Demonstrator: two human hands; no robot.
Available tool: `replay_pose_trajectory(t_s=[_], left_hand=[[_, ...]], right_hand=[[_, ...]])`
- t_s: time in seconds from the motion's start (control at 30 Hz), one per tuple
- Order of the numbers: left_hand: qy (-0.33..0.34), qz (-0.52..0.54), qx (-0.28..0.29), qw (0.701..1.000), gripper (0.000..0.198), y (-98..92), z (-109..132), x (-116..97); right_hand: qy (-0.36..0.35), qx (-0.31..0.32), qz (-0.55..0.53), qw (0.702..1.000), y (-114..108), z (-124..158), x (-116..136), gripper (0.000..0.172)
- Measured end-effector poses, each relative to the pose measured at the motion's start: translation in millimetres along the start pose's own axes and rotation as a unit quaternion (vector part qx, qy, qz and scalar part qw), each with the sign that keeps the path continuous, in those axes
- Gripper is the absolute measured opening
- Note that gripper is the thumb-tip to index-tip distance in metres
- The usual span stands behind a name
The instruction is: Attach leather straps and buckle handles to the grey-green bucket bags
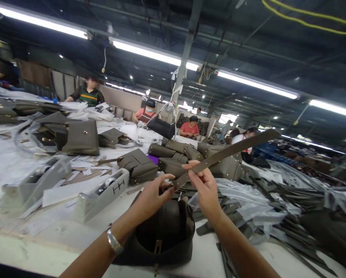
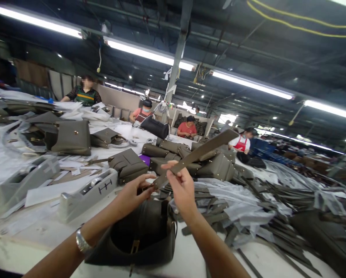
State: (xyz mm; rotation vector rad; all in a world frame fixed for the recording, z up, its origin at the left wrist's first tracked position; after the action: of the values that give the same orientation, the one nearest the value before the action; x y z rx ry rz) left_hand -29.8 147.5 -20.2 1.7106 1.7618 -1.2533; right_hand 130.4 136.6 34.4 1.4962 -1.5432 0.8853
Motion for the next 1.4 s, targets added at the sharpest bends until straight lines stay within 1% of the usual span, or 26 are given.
replay_pose_trajectory(t_s=[0.03,0.1,0.17,0.2,0.27,0.33,0.37,0.43,0.5,0.53,0.6,0.63,0.67,0.73,0.8,0.87,1.0,1.13,1.27,1.4], left_hand=[[0.004,-0.004,-0.008,1.0,0.037,-3.8,2,0],[0.018,-0.017,-0.024,0.999,0.039,-12.0,8,-2],[0.032,-0.035,-0.037,0.998,0.031,-19.3,14,-2],[0.034,-0.038,-0.043,0.998,0.027,-22.1,17,-1],[0.023,-0.021,-0.062,0.998,0.027,-26.0,21,3],[-0.006,0.017,-0.085,0.996,0.037,-27.8,24,9],[-0.018,0.036,-0.097,0.994,0.039,-28.3,25,12],[-0.031,0.054,-0.12,0.991,0.036,-29.5,27,14],[-0.035,0.049,-0.14,0.988,0.03,-31.7,28,13],[-0.034,0.042,-0.151,0.987,0.029,-33.3,29,12],[-0.031,0.025,-0.175,0.984,0.027,-36.9,31,8],[-0.028,0.016,-0.183,0.983,0.026,-38.4,32,6],[-0.025,0.01,-0.189,0.982,0.025,-39.3,32,5],[-0.02,0.004,-0.197,0.98,0.025,-40.3,33,4],[-0.024,0.008,-0.202,0.979,0.025,-40.3,34,5],[-0.033,0.016,-0.206,0.978,0.027,-39.8,34,7],[-0.043,0.037,-0.214,0.975,0.029,-39.6,35,9],[-0.046,0.06,-0.217,0.973,0.027,-39.4,36,10],[-0.041,0.071,-0.211,0.974,0.025,-38.7,35,11],[-0.033,0.071,-0.208,0.975,0.024,-39.9,36,10]], right_hand=[[0.006,-0.003,-0.016,1.0,-5,-6,7,0.021],[0.055,0.022,-0.083,0.995,-14,-19,15,0.028],[0.109,0.06,-0.162,0.979,-19,-29,21,0.032],[0.119,0.073,-0.194,0.971,-22,-33,24,0.033],[0.101,0.08,-0.234,0.964,-30,-42,32,0.033],[0.051,0.072,-0.234,0.968,-37,-49,39,0.033],[0.021,0.06,-0.222,0.973,-41,-51,43,0.033],[-0.033,0.038,-0.182,0.982,-46,-54,52,0.035],[-0.059,0.044,-0.132,0.988,-43,-54,61,0.039],[-0.054,0.065,-0.107,0.991,-39,-53,64,0.04],[-0.013,0.139,-0.045,0.989,-26,-49,67,0.039],[0.013,0.184,0.004,0.983,-19,-46,66,0.036],[0.039,0.232,0.066,0.97,-11,-43,64,0.036],[0.073,0.308,0.206,0.926,1,-35,58,0.042],[0.084,0.344,0.318,0.88,9,-29,51,0.048],[0.085,0.349,0.38,0.852,14,-27,47,0.05],[0.091,0.34,0.447,0.822,17,-30,42,0.047],[0.089,0.342,0.483,0.801,16,-34,43,0.045],[0.095,0.371,0.494,0.78,20,-36,44,0.043],[0.082,0.383,0.505,0.769,24,-38,48,0.041]])
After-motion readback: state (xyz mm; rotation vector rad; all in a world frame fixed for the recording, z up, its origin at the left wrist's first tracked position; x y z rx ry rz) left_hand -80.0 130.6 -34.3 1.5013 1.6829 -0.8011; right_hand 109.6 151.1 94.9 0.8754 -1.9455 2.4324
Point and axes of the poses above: each hand's wrist, its own z-axis away from the middle knuckle, its own y-axis out of the palm, x = y × z, the point moved 6 cm from there along -z, towards the middle knuckle, and after that the axes turned 7 degrees about y, right-handed, at the moved point
